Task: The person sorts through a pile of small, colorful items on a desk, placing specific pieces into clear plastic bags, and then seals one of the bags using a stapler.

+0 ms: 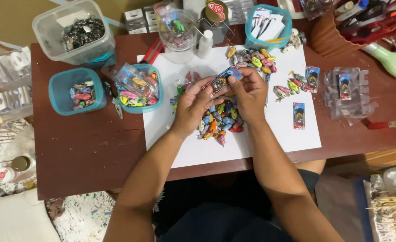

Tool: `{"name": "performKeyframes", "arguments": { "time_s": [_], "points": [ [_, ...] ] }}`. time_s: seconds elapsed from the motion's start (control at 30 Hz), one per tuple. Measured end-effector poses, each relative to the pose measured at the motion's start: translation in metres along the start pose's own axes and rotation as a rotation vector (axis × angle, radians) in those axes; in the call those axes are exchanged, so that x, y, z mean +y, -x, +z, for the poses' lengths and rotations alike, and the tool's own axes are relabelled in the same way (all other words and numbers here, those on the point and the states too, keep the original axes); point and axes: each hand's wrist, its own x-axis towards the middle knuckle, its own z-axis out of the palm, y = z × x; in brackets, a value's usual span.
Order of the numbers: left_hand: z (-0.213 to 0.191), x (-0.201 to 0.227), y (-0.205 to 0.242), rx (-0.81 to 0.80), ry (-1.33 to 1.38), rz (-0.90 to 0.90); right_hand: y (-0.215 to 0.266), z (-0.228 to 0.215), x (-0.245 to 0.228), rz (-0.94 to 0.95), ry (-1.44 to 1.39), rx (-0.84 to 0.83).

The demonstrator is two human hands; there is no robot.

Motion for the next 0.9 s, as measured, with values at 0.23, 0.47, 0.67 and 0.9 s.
{"name": "performKeyframes", "arguments": {
  "time_s": [0.23,0.47,0.67,0.9],
  "points": [
    [-0.004,0.001,-0.001,-0.092,-0.050,0.000,-0.001,-0.001,0.003,0.019,-0.064,0.041],
    [-0.004,0.004,0.001,-0.101,0.012,-0.034,-0.004,-0.015,0.008,-0.019,-0.022,0.026],
    [-0.002,0.010,0.000,-0.122,0.039,-0.019,-0.007,-0.021,0.017,-0.042,0.014,0.007],
    [-0.005,0.001,0.000,-0.127,0.063,0.016,-0.005,-0.023,0.018,-0.057,0.011,0.025]
  ]
}}
